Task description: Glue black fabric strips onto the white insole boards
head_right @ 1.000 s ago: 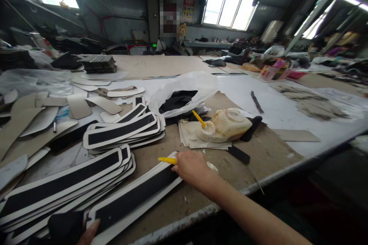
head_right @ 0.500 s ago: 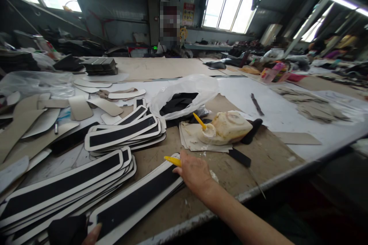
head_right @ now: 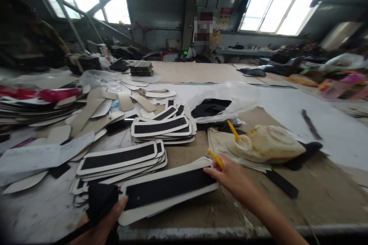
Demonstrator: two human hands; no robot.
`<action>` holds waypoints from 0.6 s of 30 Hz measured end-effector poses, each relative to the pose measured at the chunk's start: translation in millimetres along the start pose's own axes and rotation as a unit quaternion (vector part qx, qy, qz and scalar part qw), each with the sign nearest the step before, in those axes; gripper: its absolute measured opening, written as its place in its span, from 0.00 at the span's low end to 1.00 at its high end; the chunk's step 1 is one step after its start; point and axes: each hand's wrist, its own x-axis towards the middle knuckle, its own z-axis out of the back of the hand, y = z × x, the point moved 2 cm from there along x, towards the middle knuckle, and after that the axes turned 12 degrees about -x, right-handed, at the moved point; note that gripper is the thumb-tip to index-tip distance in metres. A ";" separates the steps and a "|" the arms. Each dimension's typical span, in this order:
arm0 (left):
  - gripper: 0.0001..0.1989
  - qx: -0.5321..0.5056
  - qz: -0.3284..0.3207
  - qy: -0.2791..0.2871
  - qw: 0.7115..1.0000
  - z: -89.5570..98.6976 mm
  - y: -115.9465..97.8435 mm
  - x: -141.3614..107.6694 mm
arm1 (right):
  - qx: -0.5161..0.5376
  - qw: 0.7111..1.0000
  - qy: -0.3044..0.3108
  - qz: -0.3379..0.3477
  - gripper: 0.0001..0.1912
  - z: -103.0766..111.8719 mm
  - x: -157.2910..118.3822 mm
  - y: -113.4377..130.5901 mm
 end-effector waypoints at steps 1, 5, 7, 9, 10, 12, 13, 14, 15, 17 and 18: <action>0.14 -0.011 0.015 0.002 1.000 1.5 -0.6 -0.7 | 0.017 1.000 -0.001 0.008 0.15 1.1 -0.8 -1.3; 0.17 -0.036 0.032 0.029 0.998 7.0 -2.6 -0.5 | 0.070 0.997 0.029 0.033 0.19 0.7 -5.4 -1.1; 0.17 -0.030 0.005 0.009 1.000 8.8 -2.4 -0.3 | 0.069 0.997 0.023 0.041 0.19 2.2 -9.5 5.3; 0.19 -0.034 -0.010 -0.017 0.999 8.5 0.7 0.2 | 0.058 0.997 0.002 0.040 0.19 5.8 -14.6 15.7; 0.21 -0.049 0.001 -0.027 0.998 7.7 3.8 0.8 | 0.055 0.998 -0.008 0.039 0.19 7.7 -17.3 21.3; 0.27 -0.093 0.047 -0.048 0.993 5.9 11.9 2.8 | 0.048 0.998 -0.022 0.031 0.18 10.1 -22.2 30.4; 0.30 -0.120 0.075 -0.058 0.988 5.1 16.3 4.1 | 0.044 0.998 -0.029 0.027 0.18 9.9 -24.2 32.9; 0.33 -0.150 0.097 -0.065 0.982 4.5 20.2 5.4 | 0.040 0.998 -0.033 0.025 0.18 8.6 -25.8 33.7; 0.34 -0.179 0.108 -0.064 0.976 3.9 23.4 6.9 | 0.035 0.998 -0.037 0.024 0.19 6.3 -27.1 32.9; 0.35 -0.222 0.106 -0.046 0.968 3.0 27.4 9.3 | 0.028 0.999 -0.035 0.022 0.19 -0.8 -28.3 27.9; 0.34 -0.235 0.102 -0.034 0.966 2.9 28.6 10.0 | 0.028 0.999 -0.029 0.022 0.20 -4.9 -28.4 24.6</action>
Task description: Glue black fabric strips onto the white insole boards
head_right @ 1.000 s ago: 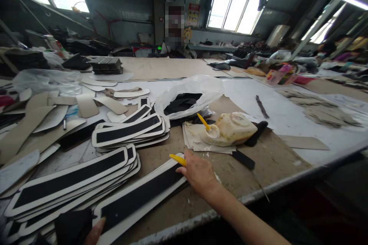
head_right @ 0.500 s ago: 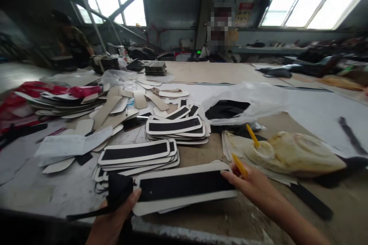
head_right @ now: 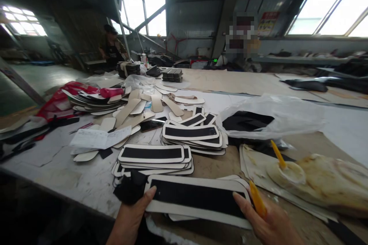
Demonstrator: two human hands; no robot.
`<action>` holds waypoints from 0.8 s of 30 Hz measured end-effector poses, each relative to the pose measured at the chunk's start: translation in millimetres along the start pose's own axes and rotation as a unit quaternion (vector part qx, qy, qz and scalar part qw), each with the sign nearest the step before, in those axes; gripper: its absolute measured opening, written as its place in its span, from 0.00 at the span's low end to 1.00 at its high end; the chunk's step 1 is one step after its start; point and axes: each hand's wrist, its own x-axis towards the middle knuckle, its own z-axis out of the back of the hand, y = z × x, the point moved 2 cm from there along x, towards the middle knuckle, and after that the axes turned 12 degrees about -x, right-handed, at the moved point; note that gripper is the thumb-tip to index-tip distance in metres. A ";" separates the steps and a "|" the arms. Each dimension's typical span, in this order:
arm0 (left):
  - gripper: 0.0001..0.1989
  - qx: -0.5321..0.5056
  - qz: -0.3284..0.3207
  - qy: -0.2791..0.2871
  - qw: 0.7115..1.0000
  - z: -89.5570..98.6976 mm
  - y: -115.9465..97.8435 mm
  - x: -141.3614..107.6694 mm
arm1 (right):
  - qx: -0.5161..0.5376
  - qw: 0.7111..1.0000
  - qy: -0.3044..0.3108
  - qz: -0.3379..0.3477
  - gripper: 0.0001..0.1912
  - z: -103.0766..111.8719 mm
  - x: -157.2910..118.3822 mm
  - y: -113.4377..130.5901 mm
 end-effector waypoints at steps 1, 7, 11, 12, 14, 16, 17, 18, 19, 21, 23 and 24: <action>0.33 -0.005 -0.002 0.010 1.000 0.4 0.4 0.4 | 0.002 1.000 0.010 0.000 0.19 -3.8 -0.2 -3.2; 0.27 0.077 -0.098 0.024 0.992 3.3 -6.1 -6.5 | 0.038 0.998 0.043 0.002 0.19 -10.8 0.1 -4.8; 0.24 0.081 -0.084 0.031 0.993 4.1 -6.3 -10.9 | 0.064 0.997 0.028 0.011 0.16 -5.9 -1.9 2.1; 0.25 0.066 -0.066 0.023 0.995 4.5 -5.7 -11.3 | 0.066 0.997 0.024 0.015 0.16 -5.1 -2.8 3.0; 0.26 0.033 -0.009 0.009 0.999 5.1 -3.9 -11.4 | 0.057 0.998 0.014 0.021 0.16 -4.4 -5.0 3.9; 0.22 0.029 0.054 0.009 0.998 5.2 -2.2 -11.4 | 0.035 0.999 0.001 0.023 0.16 -4.1 -7.7 5.0; 0.19 0.041 0.071 0.019 0.996 5.1 -2.0 -11.4 | 0.027 0.999 -0.010 0.024 0.16 -3.8 -9.2 6.1; 0.18 0.058 0.075 0.031 0.995 5.1 -2.3 -11.4 | 0.025 0.999 -0.023 0.026 0.16 -3.2 -10.7 7.6; 0.17 0.074 0.071 0.042 0.994 5.2 -3.1 -11.4 | 0.027 0.999 -0.037 0.029 0.16 -2.5 -12.2 9.5; 0.18 0.089 0.055 0.054 0.993 5.7 -5.1 -11.5 | 0.039 0.997 -0.057 0.039 0.15 -0.8 -14.9 13.5; 0.19 0.094 0.045 0.055 0.993 6.4 -6.7 -11.7 | 0.044 0.996 -0.064 0.042 0.15 0.6 -16.8 16.1; 0.20 0.096 0.040 0.056 0.993 6.7 -7.2 -11.8 | 0.043 0.996 -0.066 0.041 0.16 1.2 -17.6 16.5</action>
